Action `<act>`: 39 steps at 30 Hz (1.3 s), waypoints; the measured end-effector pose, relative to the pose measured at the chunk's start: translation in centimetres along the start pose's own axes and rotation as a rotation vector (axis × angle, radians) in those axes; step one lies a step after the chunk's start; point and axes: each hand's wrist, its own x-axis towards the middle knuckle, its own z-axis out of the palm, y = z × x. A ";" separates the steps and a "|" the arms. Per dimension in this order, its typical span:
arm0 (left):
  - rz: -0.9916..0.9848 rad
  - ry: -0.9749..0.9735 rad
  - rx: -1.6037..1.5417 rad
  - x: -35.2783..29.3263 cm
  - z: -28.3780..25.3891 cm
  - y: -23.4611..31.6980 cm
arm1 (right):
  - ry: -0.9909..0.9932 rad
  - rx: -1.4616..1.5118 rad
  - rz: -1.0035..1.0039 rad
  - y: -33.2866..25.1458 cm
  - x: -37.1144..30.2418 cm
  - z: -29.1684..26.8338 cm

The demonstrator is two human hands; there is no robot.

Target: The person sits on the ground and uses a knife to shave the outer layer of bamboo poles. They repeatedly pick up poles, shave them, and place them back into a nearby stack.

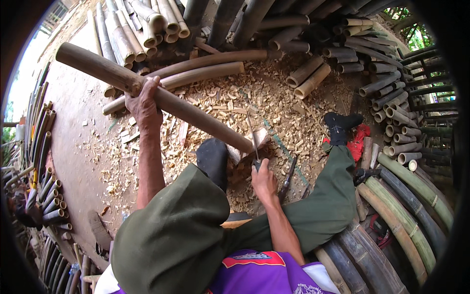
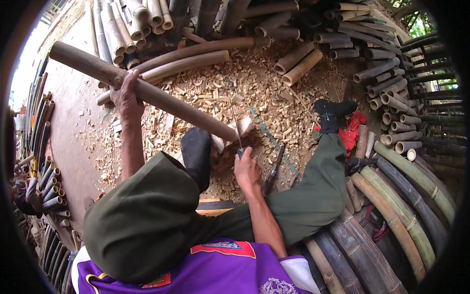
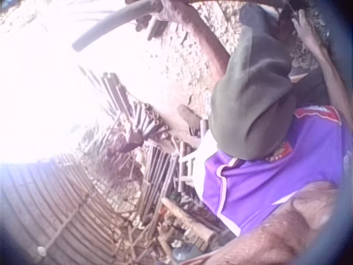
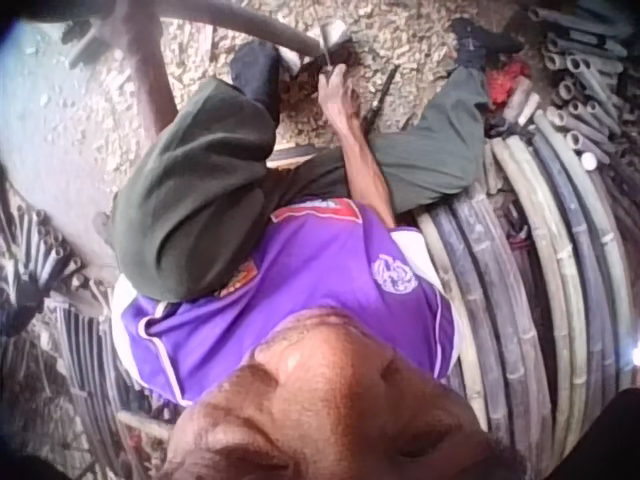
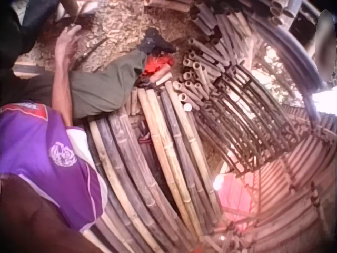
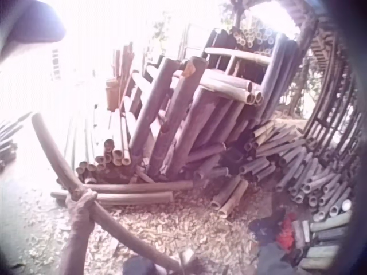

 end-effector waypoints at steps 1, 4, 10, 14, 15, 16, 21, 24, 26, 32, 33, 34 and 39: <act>0.006 -0.001 -0.010 -0.3 0.4 0.4 | -0.039 -0.095 0.051 0.3 0.4 -0.2; -0.020 -0.070 -0.040 -0.8 -1.0 1.0 | -0.101 0.066 0.017 -2.2 -1.4 -3.1; -0.050 -0.258 -0.123 -0.1 -1.3 1.0 | 0.256 0.341 -0.269 -2.1 -2.9 -2.9; -0.053 -0.209 -0.072 -0.6 -0.6 2.0 | -0.115 0.032 0.068 2.4 -0.5 -0.4; -0.050 -0.111 -0.086 -0.4 -0.9 2.0 | -0.092 0.054 0.029 1.9 -0.7 -0.7; -0.055 -0.018 -0.101 0.0 -1.1 1.8 | -0.067 0.075 -0.001 0.8 -1.2 -1.6; 0.030 0.049 0.015 1.0 -2.1 0.7 | 0.154 0.230 -0.228 -4.6 -2.9 -6.1; 0.020 -0.027 -0.021 1.1 -2.1 0.9 | 0.129 0.262 -0.160 -3.3 -1.9 -3.4; -0.004 -0.076 -0.047 0.6 -1.2 0.9 | -0.126 -0.099 0.076 -1.1 0.1 -1.1; -0.015 -0.084 -0.032 0.0 -1.4 2.0 | 0.037 0.139 -0.068 -4.4 0.1 -6.0; 0.006 -0.113 -0.034 0.5 -1.1 2.0 | 0.089 0.194 -0.098 -5.5 -0.5 -7.1; 0.009 -0.100 -0.053 0.2 -1.2 1.9 | 0.184 0.229 -0.195 -6.1 -1.1 -7.6; 0.001 -0.135 -0.039 -1.1 0.3 2.6 | -0.097 -0.061 0.069 -1.1 0.5 -0.9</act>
